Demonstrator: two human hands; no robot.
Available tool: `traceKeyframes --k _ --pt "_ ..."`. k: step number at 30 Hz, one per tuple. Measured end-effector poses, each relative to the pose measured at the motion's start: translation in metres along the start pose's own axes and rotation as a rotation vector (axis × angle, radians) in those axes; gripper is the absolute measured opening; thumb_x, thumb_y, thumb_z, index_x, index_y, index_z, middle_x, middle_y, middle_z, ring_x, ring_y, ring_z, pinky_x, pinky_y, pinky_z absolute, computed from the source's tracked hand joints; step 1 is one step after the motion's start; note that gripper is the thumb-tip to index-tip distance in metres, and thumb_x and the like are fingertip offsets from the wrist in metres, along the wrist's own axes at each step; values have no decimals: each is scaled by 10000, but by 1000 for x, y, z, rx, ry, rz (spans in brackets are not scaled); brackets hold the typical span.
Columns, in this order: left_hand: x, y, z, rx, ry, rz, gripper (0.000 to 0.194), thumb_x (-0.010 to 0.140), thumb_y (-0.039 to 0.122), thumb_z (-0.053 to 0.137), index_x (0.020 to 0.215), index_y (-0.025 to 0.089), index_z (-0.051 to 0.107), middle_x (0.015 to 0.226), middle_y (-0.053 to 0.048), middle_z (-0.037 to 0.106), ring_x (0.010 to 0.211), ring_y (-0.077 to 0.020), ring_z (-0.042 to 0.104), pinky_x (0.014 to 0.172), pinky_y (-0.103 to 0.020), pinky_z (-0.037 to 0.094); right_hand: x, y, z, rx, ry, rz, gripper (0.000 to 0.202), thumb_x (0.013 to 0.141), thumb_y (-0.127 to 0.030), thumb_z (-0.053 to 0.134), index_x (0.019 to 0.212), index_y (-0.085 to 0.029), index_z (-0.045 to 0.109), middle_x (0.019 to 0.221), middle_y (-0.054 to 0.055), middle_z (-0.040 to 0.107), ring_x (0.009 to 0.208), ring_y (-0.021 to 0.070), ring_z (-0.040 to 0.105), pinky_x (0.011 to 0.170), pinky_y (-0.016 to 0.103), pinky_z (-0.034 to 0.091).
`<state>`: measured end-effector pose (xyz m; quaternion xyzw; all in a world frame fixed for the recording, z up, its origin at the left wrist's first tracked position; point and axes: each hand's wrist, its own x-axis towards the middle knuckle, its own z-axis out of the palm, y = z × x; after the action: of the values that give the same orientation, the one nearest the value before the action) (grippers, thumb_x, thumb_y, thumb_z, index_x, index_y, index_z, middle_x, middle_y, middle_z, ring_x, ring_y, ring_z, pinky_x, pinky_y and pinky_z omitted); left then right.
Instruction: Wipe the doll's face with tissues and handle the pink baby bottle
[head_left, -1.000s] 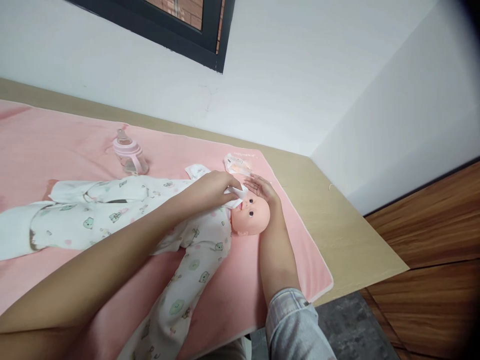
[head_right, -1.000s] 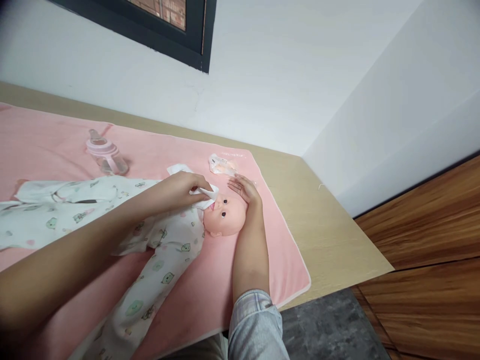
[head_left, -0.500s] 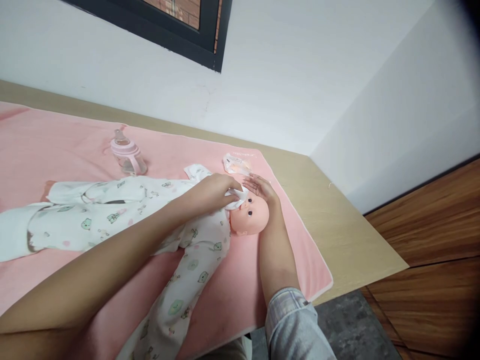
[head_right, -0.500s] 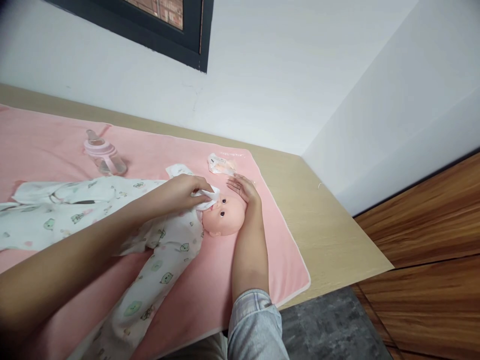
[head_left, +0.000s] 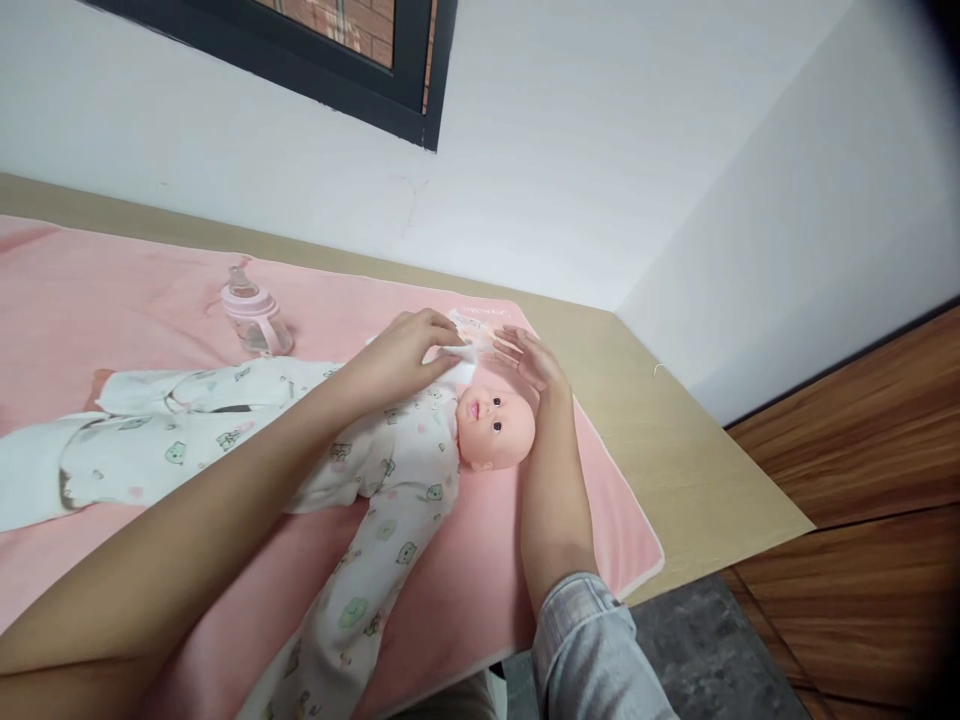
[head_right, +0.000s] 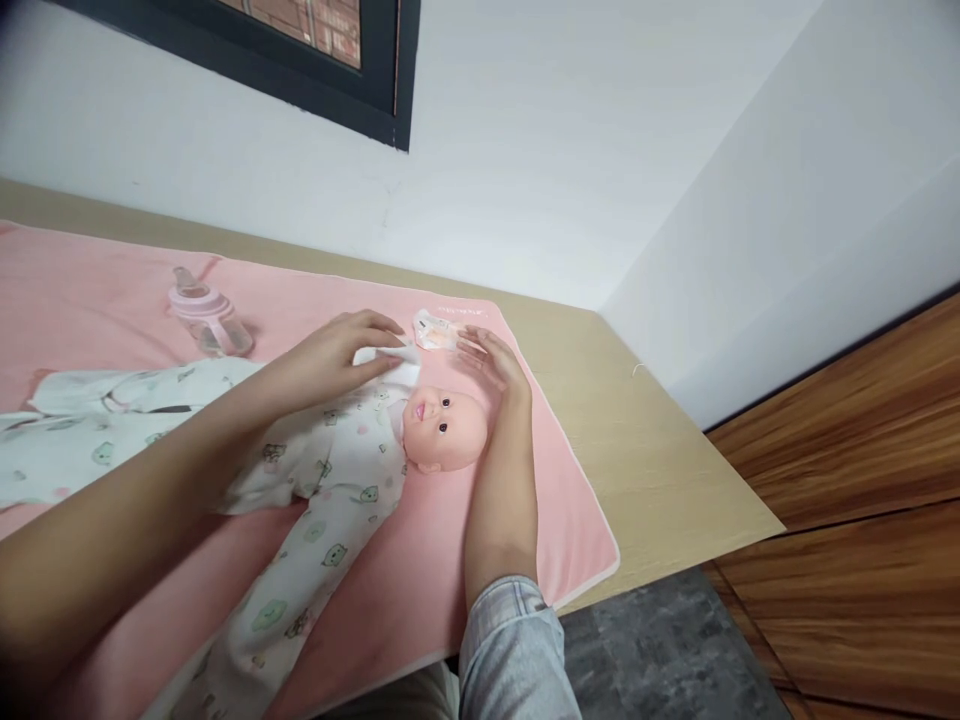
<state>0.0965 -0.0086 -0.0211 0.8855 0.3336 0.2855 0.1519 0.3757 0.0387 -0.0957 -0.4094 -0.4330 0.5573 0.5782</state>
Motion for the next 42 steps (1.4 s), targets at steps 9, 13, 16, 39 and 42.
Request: traceKeyframes --k 9,13,16,39,42 --pt "0 -17 -12 88 21 -58 441 932 420 424 1144 175 722 1368 -132 562 1302 -338 455 1124 -505 322 -66 -91 93 -390 -352 -125 86 800 -110 719 784 -194 725 1202 6 692 1342 225 527 1077 386 485" --pt "-1 -15 -15 114 -13 -58 446 930 405 411 1123 157 727 1349 -139 580 1288 -348 466 1110 -504 332 -72 -90 112 -562 -432 -204 100 781 -122 718 750 -213 743 1083 0 708 1295 230 556 1109 419 450" --pt "-1 -15 -17 112 -22 -60 442 937 410 407 1118 157 721 1332 -133 598 1275 -333 482 1097 -482 350 -67 -83 114 -738 -436 -300 95 800 -156 700 752 -217 755 954 10 713 1172 223 619 1110 425 440" --pt "-48 -77 -119 44 517 -573 383 841 521 647 1141 294 713 1079 -48 688 1080 -307 635 991 -595 468 9 -9 0 -377 89 -199 469 655 -293 769 1111 -198 711 1324 68 642 1088 203 655 990 348 525" --pt "-45 -65 -118 59 483 -621 359 852 493 639 1135 284 713 1088 -39 685 1090 -302 628 984 -564 486 17 7 3 -219 9 -210 616 634 -345 815 1222 -250 659 1498 30 501 1225 223 613 1047 347 518"
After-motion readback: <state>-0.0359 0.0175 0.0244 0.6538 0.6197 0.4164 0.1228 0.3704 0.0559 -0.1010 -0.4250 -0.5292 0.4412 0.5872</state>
